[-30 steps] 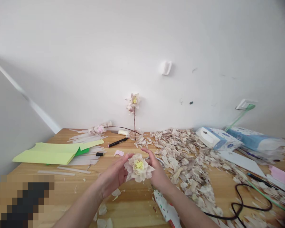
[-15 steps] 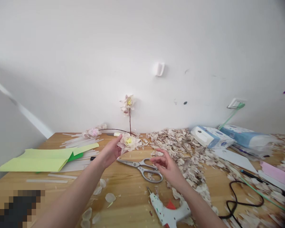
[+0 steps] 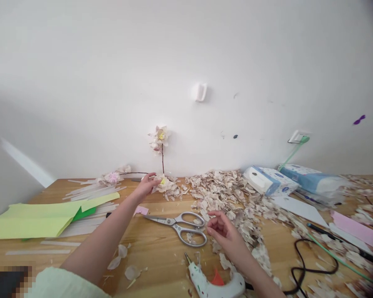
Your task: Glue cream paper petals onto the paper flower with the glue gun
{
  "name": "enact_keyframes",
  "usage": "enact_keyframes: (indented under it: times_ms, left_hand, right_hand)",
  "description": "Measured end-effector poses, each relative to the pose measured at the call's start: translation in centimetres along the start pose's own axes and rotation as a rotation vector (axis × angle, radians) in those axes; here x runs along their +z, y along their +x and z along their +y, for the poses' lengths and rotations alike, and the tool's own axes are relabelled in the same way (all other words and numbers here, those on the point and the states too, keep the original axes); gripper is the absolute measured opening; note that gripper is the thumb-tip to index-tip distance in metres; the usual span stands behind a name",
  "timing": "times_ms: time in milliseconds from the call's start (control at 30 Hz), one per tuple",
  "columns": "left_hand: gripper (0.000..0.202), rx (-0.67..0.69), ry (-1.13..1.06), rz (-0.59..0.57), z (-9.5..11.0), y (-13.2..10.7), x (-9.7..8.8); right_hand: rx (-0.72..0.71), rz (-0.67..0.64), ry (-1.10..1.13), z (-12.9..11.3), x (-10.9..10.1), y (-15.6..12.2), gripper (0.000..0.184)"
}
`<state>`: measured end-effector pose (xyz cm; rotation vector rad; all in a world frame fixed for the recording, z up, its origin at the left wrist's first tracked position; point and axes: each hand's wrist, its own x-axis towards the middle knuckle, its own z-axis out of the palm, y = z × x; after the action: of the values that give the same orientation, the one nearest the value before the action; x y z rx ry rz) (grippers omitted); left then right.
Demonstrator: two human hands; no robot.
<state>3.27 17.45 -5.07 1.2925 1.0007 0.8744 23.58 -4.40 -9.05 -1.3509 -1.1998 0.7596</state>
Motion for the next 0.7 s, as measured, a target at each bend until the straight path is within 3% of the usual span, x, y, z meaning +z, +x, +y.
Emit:
enact_keyframes:
  times_ms: [300, 700]
  left_hand:
    - [0.034, 0.18, 0.234, 0.057, -0.5, 1.5, 1.2]
    - [0.033, 0.212, 0.27, 0.016, -0.8, 2.8, 1.0]
  right_hand:
    - [0.045, -0.083, 0.0, 0.2, 0.1, -0.9, 0.026]
    - [0.044, -0.092, -0.014, 1.0, 0.5, -1.2, 0.025]
